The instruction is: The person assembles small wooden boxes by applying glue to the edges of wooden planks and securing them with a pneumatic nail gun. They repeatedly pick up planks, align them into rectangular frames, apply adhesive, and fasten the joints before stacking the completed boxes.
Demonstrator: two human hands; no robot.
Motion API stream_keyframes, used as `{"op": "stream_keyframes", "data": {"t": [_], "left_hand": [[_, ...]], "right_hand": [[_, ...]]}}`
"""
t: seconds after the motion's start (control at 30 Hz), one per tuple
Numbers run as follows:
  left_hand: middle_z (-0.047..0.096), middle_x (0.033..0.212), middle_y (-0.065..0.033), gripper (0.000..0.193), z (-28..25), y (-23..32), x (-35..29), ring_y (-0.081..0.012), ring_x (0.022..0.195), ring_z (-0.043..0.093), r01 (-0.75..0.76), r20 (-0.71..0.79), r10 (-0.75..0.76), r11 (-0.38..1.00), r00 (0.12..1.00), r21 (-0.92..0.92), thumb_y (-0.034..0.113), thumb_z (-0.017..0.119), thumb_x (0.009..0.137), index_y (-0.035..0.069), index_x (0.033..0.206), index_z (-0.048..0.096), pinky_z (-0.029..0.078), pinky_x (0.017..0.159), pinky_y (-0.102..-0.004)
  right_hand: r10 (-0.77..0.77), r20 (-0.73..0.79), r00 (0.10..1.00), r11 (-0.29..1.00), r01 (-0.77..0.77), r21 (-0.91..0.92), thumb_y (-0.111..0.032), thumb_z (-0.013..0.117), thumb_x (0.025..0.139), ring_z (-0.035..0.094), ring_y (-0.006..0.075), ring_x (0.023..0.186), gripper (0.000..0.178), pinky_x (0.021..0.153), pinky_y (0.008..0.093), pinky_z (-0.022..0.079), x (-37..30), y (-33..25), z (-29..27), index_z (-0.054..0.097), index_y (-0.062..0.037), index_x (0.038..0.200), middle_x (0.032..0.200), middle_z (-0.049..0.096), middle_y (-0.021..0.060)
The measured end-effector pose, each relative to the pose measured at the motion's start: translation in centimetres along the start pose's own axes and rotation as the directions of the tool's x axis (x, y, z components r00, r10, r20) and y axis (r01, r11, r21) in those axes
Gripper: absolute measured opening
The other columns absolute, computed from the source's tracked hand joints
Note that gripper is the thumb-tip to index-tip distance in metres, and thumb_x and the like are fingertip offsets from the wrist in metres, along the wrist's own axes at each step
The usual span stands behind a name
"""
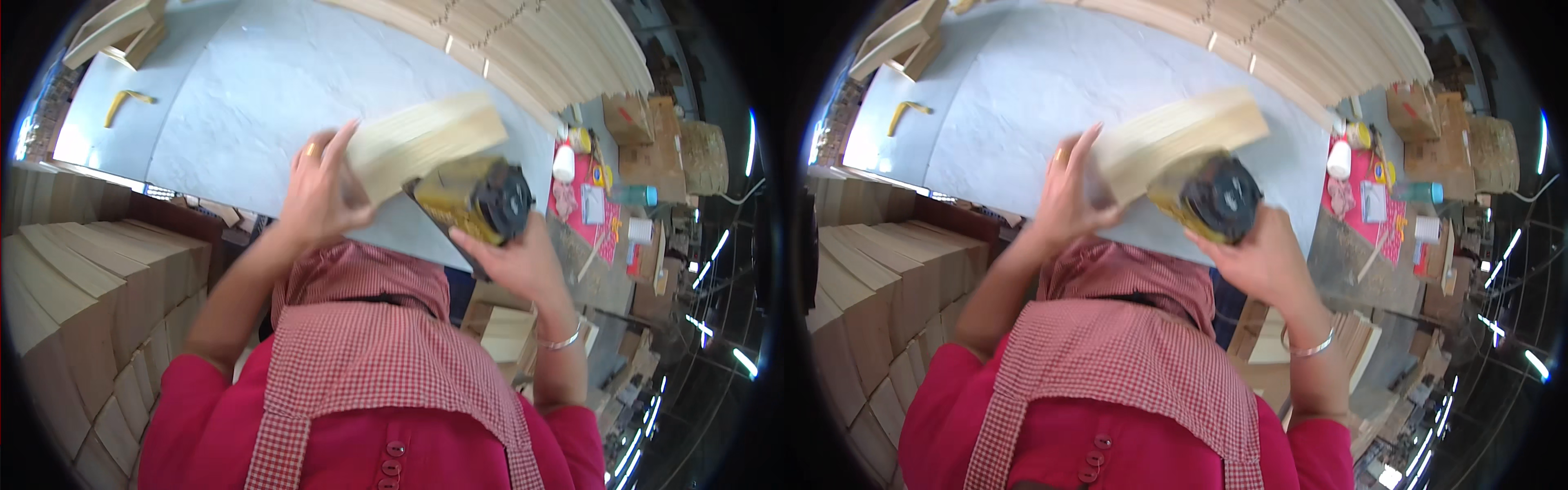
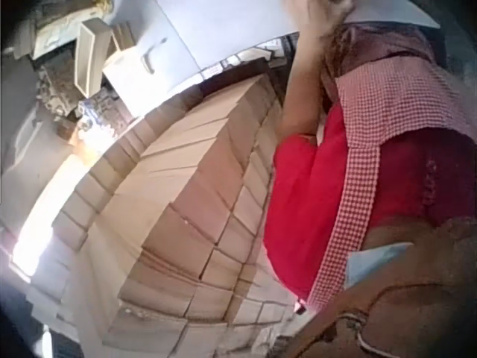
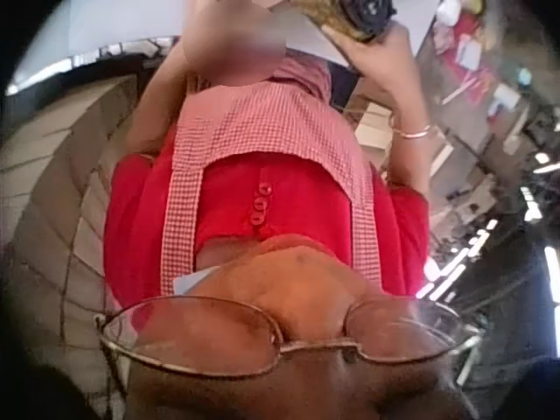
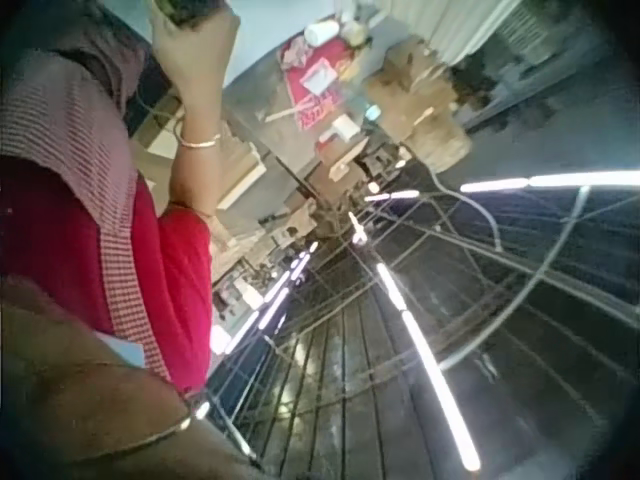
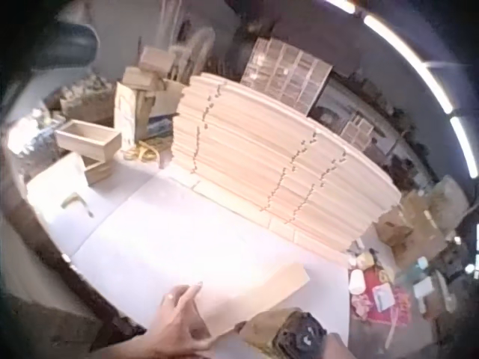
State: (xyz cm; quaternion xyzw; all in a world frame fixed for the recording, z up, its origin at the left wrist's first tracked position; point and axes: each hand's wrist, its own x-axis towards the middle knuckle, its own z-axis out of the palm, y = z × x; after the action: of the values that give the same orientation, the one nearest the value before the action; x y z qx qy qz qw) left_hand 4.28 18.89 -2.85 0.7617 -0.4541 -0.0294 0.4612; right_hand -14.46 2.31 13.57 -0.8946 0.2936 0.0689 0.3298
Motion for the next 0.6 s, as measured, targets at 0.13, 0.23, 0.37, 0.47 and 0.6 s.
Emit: {"op": "stream_keyframes", "data": {"t": [0.13,0.23,0.37,0.47,0.6], "left_hand": [[0.056,0.125,-0.0244,0.092,1.1,2.5,-6.3,-0.0402,0.114,0.056,0.201,0.017,-0.201,0.979,0.979,-0.023,0.03,0.086,0.076,0.001,0.151,0.041,0.05,0.096,-0.0478],[0.059,0.12,-0.0209,0.061,2.7,3.8,-5.5,-0.0302,0.096,0.065,0.234,0.186,-0.172,0.891,0.967,-0.39,0.016,0.078,0.085,0.002,0.139,0.055,0.053,0.087,-0.0412],[0.062,0.108,-0.0164,0.04,1.4,0.4,0.5,-0.023,0.081,0.065,0.085,-0.267,-0.179,0.94,0.947,-0.331,0.003,0.074,0.087,0.001,0.126,0.064,0.054,0.078,-0.0351],[0.067,0.101,-0.0152,0.032,-1.7,-3.5,6.4,-0.0223,0.081,0.066,0.268,-0.551,-0.322,0.947,0.77,-0.178,0.006,0.074,0.088,0.002,0.12,0.07,0.055,0.074,-0.0358],[0.071,0.11,-0.0189,0.035,-3.4,-8.8,9.0,-0.0255,0.09,0.07,0.373,-0.299,-0.31,0.909,0.902,0.183,0.022,0.076,0.088,0.0,0.116,0.074,0.056,0.079,-0.0373]], "right_hand": [[0.009,-0.113,0.994,0.99,0.007,0.138,-0.017,0.08,0.085,0.075,0.0193,0.086,0.033,0.078,0.0342,0.057,-1.3,1.2,-0.8,0.073,0.0003,0.112,0.096,0.077,0.0141],[0.075,-0.177,0.981,0.989,-0.051,0.137,-0.012,0.08,0.086,0.073,0.0184,0.095,0.033,0.086,0.0333,0.055,-2.5,2.9,-1.9,0.071,0.0029,0.114,0.106,0.077,0.0131],[0.2,-0.214,0.956,0.967,-0.158,0.199,-0.009,0.079,0.086,0.072,0.0182,0.097,0.034,0.089,0.0331,0.055,-4.5,4.7,-2.3,0.07,0.004,0.116,0.109,0.076,0.0118],[0.226,-0.175,0.958,0.954,-0.181,0.239,-0.009,0.08,0.086,0.072,0.0179,0.098,0.035,0.09,0.0335,0.054,-5.3,5.5,-2.2,0.07,0.0043,0.117,0.11,0.076,0.0112],[0.167,-0.1,0.981,0.971,-0.146,0.192,-0.012,0.08,0.086,0.073,0.0185,0.095,0.035,0.086,0.0337,0.055,-4.6,5.3,-1.7,0.071,0.0038,0.115,0.107,0.077,0.0119]]}}
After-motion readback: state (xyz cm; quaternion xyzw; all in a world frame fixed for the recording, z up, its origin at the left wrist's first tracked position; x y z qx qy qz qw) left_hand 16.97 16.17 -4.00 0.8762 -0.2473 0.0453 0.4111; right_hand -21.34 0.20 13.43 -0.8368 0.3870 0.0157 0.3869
